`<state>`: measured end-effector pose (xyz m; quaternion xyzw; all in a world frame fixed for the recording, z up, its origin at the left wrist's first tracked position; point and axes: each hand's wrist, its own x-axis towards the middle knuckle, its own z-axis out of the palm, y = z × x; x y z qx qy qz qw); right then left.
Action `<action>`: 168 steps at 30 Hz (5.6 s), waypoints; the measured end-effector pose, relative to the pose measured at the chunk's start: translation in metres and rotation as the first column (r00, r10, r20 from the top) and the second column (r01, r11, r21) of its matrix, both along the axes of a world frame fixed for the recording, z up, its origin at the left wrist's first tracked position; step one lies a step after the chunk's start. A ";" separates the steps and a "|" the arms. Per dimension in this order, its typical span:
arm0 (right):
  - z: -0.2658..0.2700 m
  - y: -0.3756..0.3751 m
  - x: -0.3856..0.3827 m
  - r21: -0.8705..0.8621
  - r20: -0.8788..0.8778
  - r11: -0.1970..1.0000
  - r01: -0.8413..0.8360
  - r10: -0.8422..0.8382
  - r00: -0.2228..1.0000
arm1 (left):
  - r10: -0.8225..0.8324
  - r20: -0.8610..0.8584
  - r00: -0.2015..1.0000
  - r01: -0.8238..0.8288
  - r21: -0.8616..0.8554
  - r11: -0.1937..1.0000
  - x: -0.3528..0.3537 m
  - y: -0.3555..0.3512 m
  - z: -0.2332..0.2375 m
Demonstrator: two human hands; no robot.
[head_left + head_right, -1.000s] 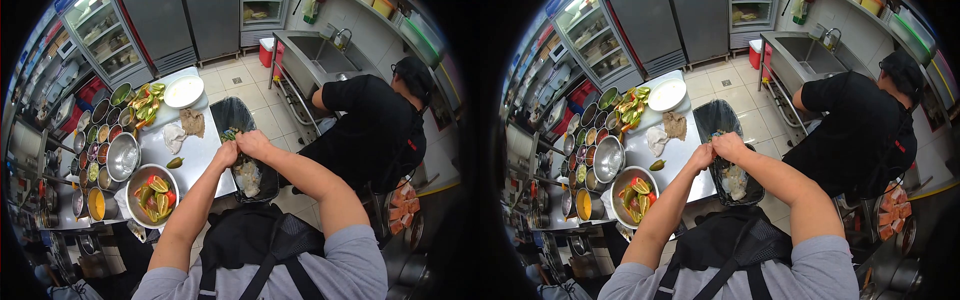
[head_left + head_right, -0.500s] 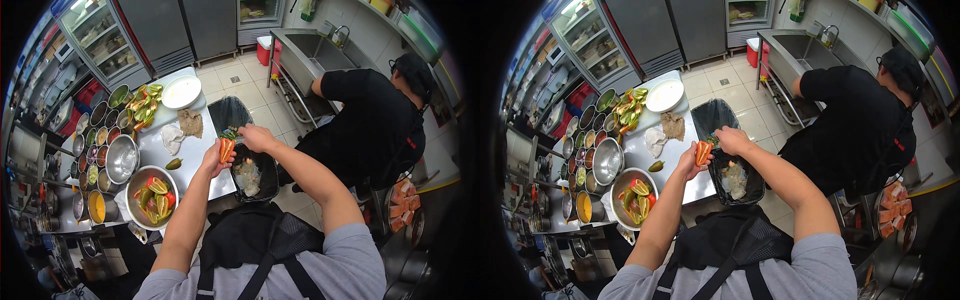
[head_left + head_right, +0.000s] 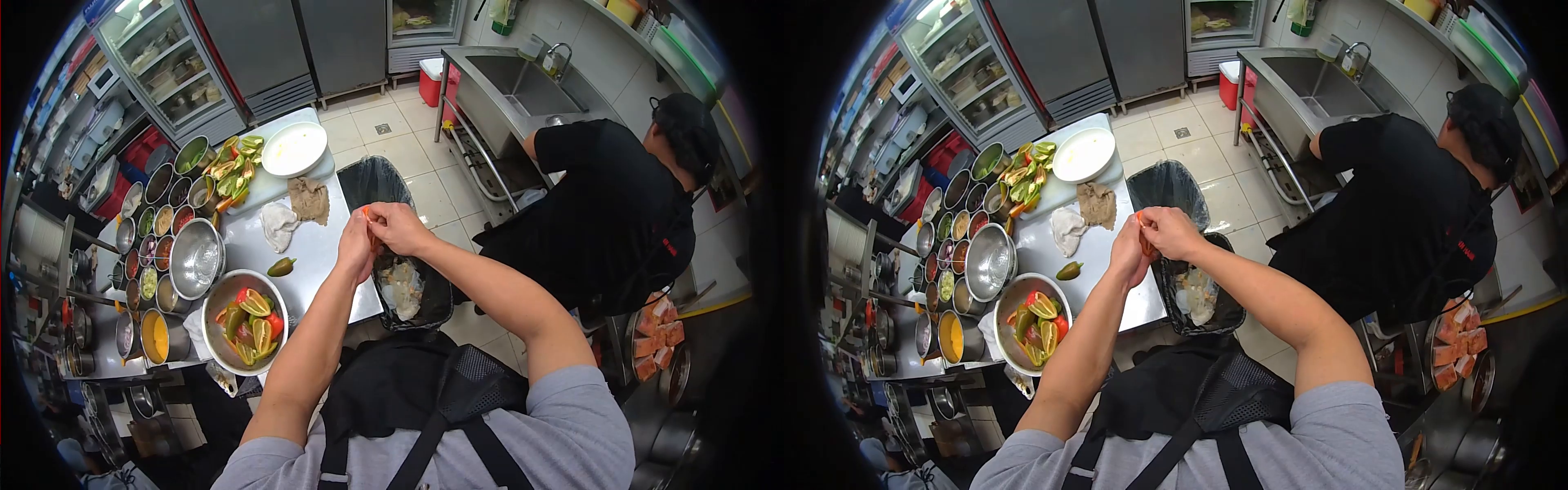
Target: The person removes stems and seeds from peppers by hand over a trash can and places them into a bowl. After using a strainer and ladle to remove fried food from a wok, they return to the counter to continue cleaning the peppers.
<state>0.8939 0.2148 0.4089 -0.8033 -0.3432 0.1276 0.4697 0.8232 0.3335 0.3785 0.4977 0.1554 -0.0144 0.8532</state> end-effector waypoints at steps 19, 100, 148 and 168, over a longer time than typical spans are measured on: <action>0.010 -0.028 0.035 -0.267 0.061 0.957 -0.112 0.133 0.989 | -0.151 0.053 0.987 0.118 0.403 0.908 -0.011 0.034 0.017; 0.025 0.014 -0.026 -0.201 0.152 0.960 -0.196 0.228 0.962 | -0.238 0.076 0.968 0.248 -0.164 0.955 -0.064 0.130 -0.018; -0.036 -0.019 0.015 -0.054 -0.232 0.999 0.000 -0.013 0.973 | -0.230 -0.054 0.972 0.235 0.336 0.912 -0.009 0.027 -0.020; -0.022 -0.038 0.002 -0.170 0.231 0.985 0.034 0.006 0.973 | -0.056 -0.017 0.998 0.059 0.218 0.974 -0.008 -0.002 -0.037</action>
